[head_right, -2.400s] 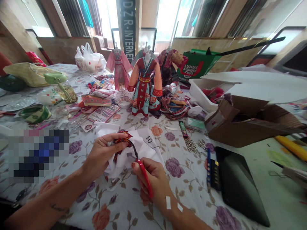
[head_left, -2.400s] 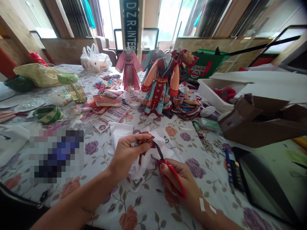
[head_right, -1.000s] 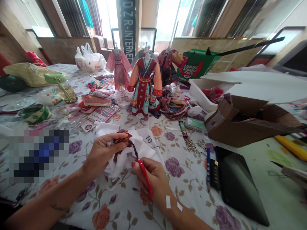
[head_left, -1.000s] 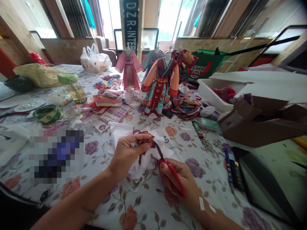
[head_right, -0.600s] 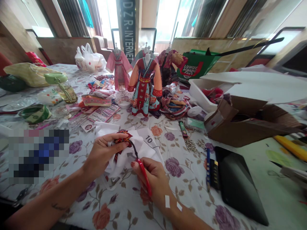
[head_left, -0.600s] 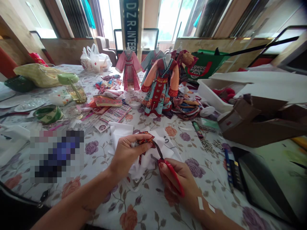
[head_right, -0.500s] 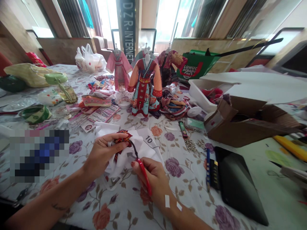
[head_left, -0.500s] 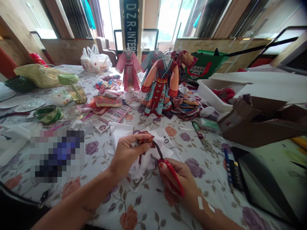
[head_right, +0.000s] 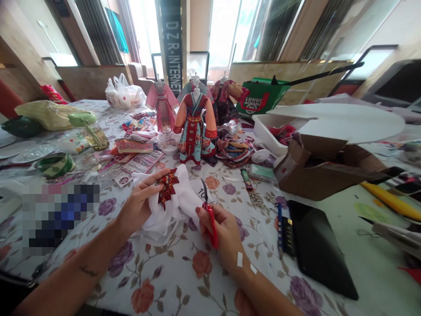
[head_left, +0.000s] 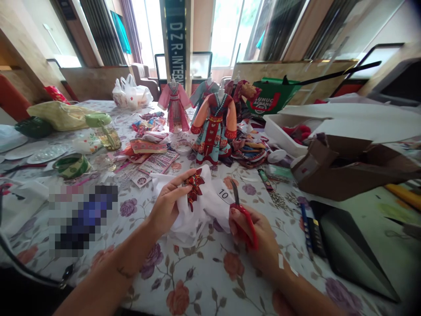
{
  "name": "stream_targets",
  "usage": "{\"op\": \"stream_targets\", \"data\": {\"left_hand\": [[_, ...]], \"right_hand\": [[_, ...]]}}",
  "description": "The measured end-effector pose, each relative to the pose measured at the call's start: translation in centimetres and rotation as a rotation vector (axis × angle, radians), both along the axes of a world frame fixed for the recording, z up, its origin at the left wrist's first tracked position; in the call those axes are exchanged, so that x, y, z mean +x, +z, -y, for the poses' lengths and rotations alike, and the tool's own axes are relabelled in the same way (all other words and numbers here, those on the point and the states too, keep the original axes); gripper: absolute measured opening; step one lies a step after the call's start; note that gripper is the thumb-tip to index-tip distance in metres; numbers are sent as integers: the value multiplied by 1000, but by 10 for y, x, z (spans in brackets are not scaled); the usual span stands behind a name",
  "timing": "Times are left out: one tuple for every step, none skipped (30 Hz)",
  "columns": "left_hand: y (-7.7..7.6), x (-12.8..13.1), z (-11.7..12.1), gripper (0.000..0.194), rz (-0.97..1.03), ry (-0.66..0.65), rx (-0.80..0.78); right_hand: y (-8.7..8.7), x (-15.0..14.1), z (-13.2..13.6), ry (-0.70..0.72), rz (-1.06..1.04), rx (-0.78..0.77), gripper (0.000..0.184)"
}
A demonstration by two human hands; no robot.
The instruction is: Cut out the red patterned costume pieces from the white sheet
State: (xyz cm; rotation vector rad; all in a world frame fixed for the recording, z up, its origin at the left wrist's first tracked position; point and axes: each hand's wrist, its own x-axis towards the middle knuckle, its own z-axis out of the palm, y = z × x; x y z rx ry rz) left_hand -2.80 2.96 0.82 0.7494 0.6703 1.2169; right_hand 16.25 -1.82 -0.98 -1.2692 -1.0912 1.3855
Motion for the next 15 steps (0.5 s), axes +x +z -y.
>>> {"op": "stream_targets", "data": {"left_hand": [[1, -1, -1, 40, 15, -8, 0], [1, -2, -1, 39, 26, -15, -1], [2, -3, -1, 38, 33, -22, -1], [3, -3, 0, 37, 33, -33, 0], [4, -3, 1, 36, 26, -47, 0], [4, -2, 2, 36, 14, -65, -2], [4, -1, 3, 37, 0, -86, -5], [3, 0, 5, 38, -20, -104, -9], [2, 2, 7, 39, -45, -121, -14], [0, 4, 8, 40, -76, -129, -19], [-2, 6, 10, 39, -110, -130, -22], [-4, 7, 11, 39, -147, -127, -24], [-6, 9, 13, 37, -180, -123, -23], [-8, 11, 14, 36, -207, -121, -18], [-10, 12, 14, 34, -227, -122, -9]], "right_hand": [[2, 1, 0, -20, -4, 4, 39], [4, 2, 0, -35, -1, 15, 36], [5, 1, 0, -43, 7, 28, 33], [7, 1, 0, -43, 13, 44, 31], [8, 1, 0, -34, 15, 59, 30], [9, 0, 0, -30, 13, 77, 29], [10, 0, -1, -31, 7, 94, 29], [10, 0, -1, -39, 2, 108, 29], [9, 0, -2, -47, 1, 119, 29], [8, 0, -3, -52, 4, 128, 29], [6, 0, -4, -51, 3, 137, 30], [4, 1, -4, -43, -4, 145, 29], [2, 1, -5, -29, -17, 151, 29], [0, 1, -5, -13, -31, 157, 28], [-1, 0, -5, 2, -47, 161, 27]]}}
